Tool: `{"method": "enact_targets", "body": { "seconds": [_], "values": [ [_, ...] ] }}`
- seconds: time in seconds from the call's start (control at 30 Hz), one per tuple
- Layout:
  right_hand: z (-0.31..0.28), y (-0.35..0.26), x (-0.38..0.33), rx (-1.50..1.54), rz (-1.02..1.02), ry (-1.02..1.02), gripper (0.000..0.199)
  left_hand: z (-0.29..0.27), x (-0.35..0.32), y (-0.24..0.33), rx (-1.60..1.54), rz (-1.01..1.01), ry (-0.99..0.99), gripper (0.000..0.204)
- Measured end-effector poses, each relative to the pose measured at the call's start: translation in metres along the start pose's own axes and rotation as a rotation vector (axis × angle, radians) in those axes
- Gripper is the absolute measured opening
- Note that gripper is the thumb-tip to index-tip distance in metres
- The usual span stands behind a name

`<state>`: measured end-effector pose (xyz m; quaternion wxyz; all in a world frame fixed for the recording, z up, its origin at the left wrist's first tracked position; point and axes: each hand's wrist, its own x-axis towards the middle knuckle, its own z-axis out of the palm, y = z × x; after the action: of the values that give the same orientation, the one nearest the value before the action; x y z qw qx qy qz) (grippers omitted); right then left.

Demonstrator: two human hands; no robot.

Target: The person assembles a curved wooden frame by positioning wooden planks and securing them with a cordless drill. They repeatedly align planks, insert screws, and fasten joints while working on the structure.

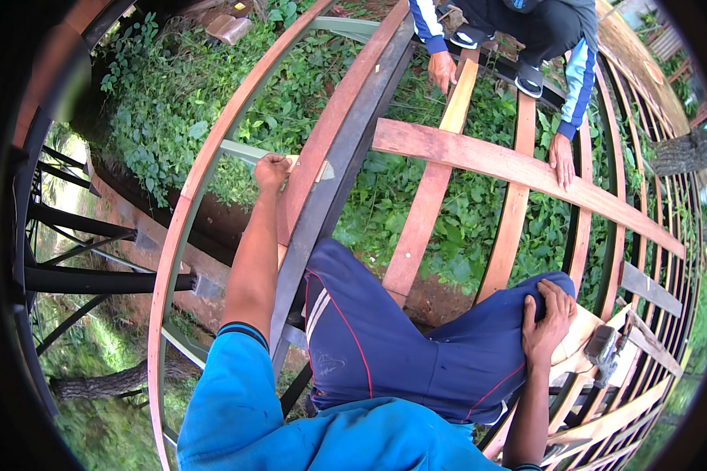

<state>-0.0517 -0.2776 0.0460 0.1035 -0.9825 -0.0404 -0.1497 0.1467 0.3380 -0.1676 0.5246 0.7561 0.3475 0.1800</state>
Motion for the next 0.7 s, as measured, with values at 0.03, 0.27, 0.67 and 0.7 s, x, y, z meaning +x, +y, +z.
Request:
{"method": "enact_targets", "body": {
  "seconds": [0.03,0.27,0.67,0.7],
  "values": [
    [0.0,0.0,0.0,0.001,0.001,-0.003,0.026,0.0,-0.001,-0.001,0.045,0.008,0.011,0.016],
    [-0.001,0.001,0.0,-0.001,0.011,-0.013,0.026,0.009,-0.005,-0.015,0.132,0.252,0.104,0.014],
    [-0.001,-0.001,0.002,0.011,-0.004,-0.007,0.025,0.01,-0.01,-0.003,0.275,0.283,0.125,0.015],
    [-0.001,-0.001,0.001,0.01,-0.006,-0.006,0.025,0.009,-0.009,-0.002,0.282,0.259,0.132,0.015]
  ]
}}
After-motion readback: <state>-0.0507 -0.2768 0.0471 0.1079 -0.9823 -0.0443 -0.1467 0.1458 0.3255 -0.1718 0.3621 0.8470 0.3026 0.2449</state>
